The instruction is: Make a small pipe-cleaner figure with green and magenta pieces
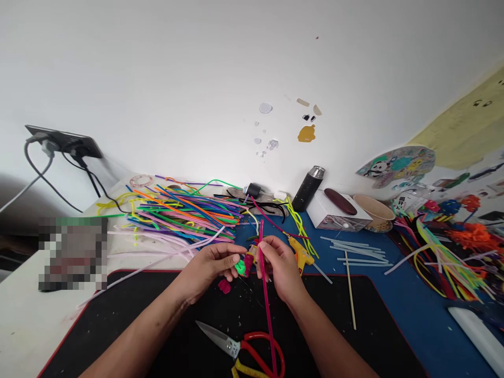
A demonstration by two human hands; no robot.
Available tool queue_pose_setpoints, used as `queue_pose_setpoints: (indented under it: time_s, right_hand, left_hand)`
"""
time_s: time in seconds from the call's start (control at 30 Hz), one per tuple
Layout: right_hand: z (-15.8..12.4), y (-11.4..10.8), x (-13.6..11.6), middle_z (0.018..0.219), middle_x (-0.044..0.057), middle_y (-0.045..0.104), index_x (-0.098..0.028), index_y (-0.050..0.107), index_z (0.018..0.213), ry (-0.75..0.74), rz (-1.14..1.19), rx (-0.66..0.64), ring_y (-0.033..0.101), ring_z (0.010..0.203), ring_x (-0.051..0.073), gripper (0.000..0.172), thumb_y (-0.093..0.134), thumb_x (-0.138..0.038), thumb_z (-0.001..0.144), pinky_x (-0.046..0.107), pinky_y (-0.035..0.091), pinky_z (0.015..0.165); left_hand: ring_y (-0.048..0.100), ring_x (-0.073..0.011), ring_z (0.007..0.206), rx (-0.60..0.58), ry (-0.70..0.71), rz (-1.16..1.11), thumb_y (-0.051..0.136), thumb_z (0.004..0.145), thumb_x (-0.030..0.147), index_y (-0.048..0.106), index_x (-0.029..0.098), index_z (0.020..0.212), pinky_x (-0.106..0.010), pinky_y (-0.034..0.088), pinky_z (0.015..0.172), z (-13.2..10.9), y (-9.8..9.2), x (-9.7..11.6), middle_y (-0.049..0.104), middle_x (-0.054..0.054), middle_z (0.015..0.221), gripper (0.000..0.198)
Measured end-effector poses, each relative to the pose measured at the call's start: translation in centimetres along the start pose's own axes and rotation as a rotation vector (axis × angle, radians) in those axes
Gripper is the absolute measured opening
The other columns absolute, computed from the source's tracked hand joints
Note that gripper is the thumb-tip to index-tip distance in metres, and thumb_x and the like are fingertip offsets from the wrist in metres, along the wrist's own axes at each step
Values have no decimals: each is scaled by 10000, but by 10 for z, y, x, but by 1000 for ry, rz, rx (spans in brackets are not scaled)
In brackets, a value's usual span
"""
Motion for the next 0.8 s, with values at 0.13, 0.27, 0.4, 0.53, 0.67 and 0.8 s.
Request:
queue_pose_setpoints:
  time_s: [0.13, 0.27, 0.4, 0.53, 0.67, 0.8]
  right_hand:
    - [-3, 2, 11, 565, -58, 608, -203, 593, 858, 17, 11, -32, 391, 339, 56, 377, 765, -539, 867, 178, 253, 337]
    - [-4, 6, 25, 514, -108, 488, -203, 585, 855, 67, 104, -10, 271, 349, 28, 458, 817, -595, 807, 162, 161, 344]
    - [-7, 13, 29, 528, -125, 442, -208, 581, 904, 99, 153, -19, 260, 362, 25, 510, 832, -640, 800, 162, 135, 363]
    - [-9, 19, 28, 539, -135, 395, -200, 597, 936, 96, 152, -35, 248, 383, 23, 551, 841, -671, 788, 163, 138, 373]
    - [-9, 24, 32, 517, -147, 372, -196, 605, 953, 98, 123, -52, 228, 385, 24, 577, 864, -672, 757, 165, 130, 376]
    - [-8, 26, 34, 489, -151, 361, -195, 615, 945, 83, 101, -41, 224, 384, 32, 564, 862, -665, 754, 172, 126, 382]
  left_hand:
    - [696, -141, 690, 88, 9, -128, 1019, 623, 427, 841, 163, 1000, -259, 593, 682, 1, -7, 1, 766, -40, 836, 493]
    - [718, -130, 715, 146, 17, -200, 1045, 590, 369, 840, 165, 944, -252, 625, 746, 2, -11, 1, 779, -34, 880, 457]
    - [726, -131, 753, 167, 39, -228, 1062, 559, 376, 841, 164, 892, -234, 626, 771, 3, -12, 3, 784, -38, 895, 452]
    - [733, -135, 763, 173, 45, -230, 1069, 534, 387, 838, 156, 883, -231, 622, 777, 3, -12, 2, 783, -36, 893, 478]
    - [738, -136, 745, 167, 63, -203, 1061, 544, 414, 834, 157, 878, -229, 621, 762, 3, -10, 1, 778, -29, 868, 479]
    - [733, -130, 723, 172, 71, -181, 1056, 550, 424, 832, 162, 879, -230, 623, 749, 2, -8, 2, 774, -23, 859, 477]
Point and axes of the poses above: each hand's wrist, its own z-axis towards the middle knuckle, its own y-axis out of the palm, x = y × z, the point moved 7 cm from there along z, towards the middle knuckle
